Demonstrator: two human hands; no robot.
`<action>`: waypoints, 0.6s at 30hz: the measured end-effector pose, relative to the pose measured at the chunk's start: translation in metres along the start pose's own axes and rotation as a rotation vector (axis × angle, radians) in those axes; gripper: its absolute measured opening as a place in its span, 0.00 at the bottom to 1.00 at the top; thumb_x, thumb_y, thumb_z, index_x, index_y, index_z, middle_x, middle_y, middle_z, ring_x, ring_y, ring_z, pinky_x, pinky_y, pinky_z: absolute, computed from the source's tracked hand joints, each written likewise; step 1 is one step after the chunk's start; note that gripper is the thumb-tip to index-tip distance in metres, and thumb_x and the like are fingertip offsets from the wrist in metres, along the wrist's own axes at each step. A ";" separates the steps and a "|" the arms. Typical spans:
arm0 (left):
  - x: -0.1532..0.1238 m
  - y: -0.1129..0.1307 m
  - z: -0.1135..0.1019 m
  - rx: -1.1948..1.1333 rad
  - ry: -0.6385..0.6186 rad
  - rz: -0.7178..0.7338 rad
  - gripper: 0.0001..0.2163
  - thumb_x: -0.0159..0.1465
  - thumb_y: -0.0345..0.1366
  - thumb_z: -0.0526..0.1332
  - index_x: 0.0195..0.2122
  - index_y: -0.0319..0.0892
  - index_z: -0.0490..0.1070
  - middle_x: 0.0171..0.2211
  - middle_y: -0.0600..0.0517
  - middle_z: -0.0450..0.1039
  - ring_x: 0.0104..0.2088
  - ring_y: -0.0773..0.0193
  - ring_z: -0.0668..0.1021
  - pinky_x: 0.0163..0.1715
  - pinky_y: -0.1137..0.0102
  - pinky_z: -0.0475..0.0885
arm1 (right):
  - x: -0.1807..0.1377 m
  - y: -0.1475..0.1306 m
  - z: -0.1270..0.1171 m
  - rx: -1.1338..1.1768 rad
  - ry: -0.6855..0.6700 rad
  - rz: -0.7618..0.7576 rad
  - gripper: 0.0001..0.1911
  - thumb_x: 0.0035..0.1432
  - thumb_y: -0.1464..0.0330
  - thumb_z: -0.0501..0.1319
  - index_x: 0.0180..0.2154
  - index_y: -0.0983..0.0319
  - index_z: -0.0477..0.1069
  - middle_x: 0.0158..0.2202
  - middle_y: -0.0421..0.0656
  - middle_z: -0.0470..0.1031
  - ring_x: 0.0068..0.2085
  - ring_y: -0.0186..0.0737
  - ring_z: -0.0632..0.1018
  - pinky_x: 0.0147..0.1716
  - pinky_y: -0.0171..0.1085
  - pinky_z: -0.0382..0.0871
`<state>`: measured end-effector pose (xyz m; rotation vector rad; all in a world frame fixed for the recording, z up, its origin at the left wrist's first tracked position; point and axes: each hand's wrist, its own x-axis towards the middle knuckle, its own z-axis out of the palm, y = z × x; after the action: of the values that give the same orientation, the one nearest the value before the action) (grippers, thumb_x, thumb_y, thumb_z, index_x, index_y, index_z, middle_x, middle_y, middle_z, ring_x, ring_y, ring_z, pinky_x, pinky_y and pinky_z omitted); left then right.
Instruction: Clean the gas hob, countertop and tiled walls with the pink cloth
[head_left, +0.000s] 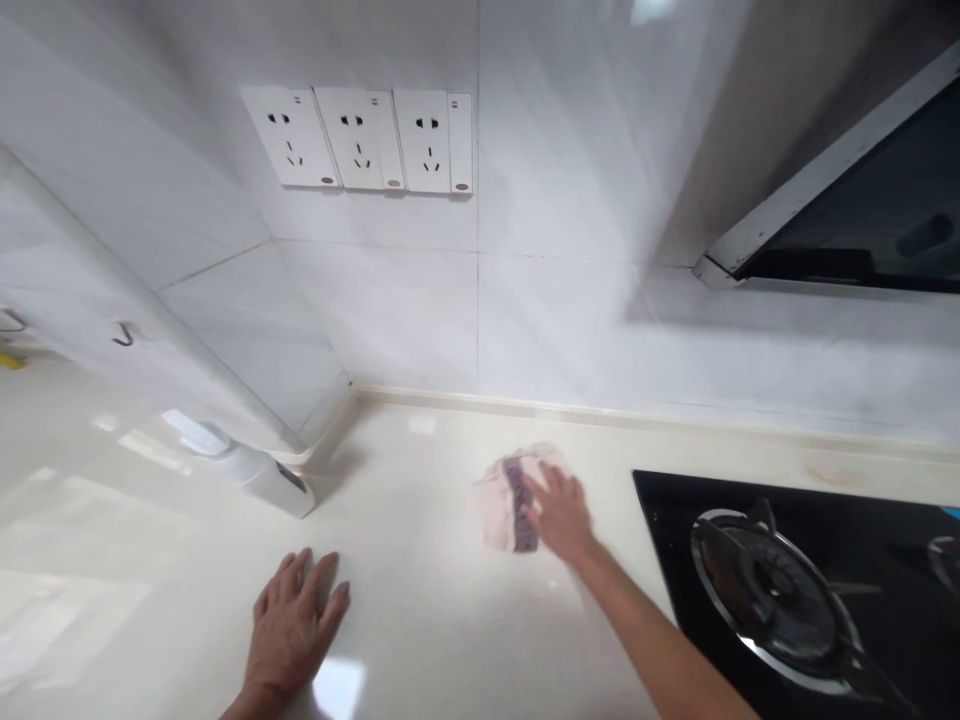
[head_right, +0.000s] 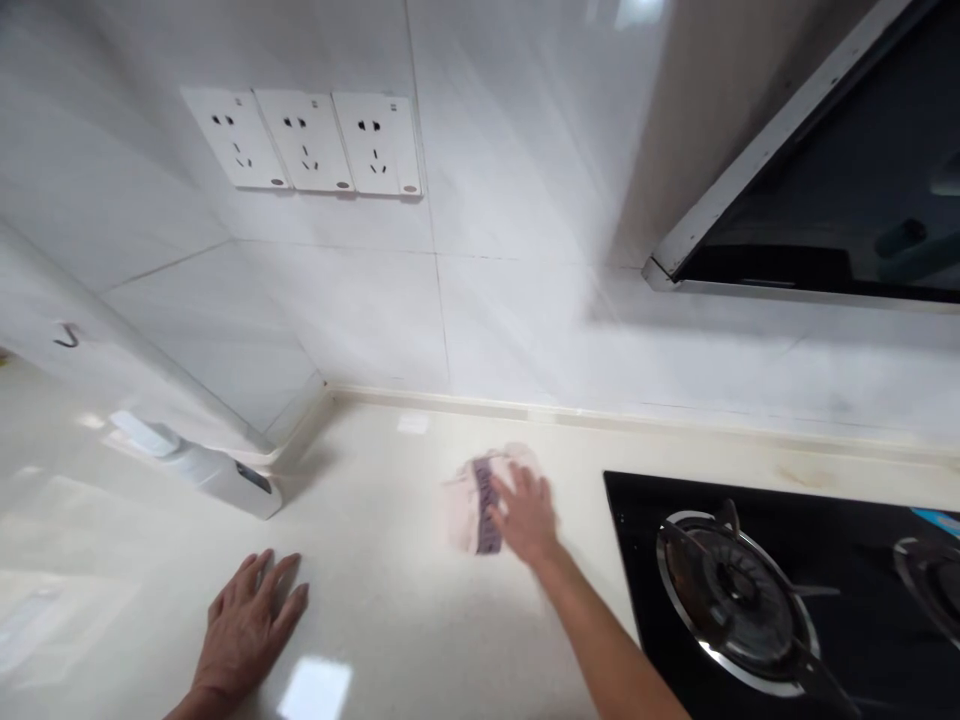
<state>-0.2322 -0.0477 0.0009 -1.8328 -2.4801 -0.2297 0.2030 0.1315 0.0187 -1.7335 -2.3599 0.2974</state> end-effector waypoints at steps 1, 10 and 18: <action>0.000 0.000 0.000 -0.003 0.000 0.001 0.28 0.70 0.52 0.51 0.65 0.45 0.72 0.70 0.38 0.64 0.74 0.41 0.59 0.69 0.46 0.60 | 0.011 0.023 -0.008 -0.058 0.040 0.119 0.28 0.74 0.56 0.54 0.72 0.51 0.63 0.77 0.49 0.53 0.76 0.61 0.55 0.72 0.62 0.43; 0.006 -0.004 0.004 -0.034 -0.038 -0.003 0.32 0.69 0.56 0.47 0.66 0.43 0.70 0.72 0.36 0.60 0.76 0.39 0.55 0.70 0.44 0.57 | -0.020 0.051 -0.012 -0.157 0.164 0.422 0.25 0.74 0.63 0.51 0.66 0.57 0.71 0.70 0.56 0.63 0.65 0.61 0.68 0.63 0.56 0.61; 0.009 0.000 -0.002 -0.004 -0.026 -0.021 0.31 0.68 0.56 0.46 0.65 0.45 0.69 0.71 0.37 0.62 0.74 0.39 0.58 0.68 0.43 0.60 | -0.114 0.034 0.021 0.181 0.368 0.067 0.22 0.73 0.67 0.47 0.54 0.56 0.78 0.60 0.50 0.70 0.58 0.51 0.70 0.60 0.49 0.67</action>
<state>-0.2350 -0.0396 0.0038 -1.8233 -2.5195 -0.2126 0.2620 0.0312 -0.0150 -1.6246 -1.9560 0.1771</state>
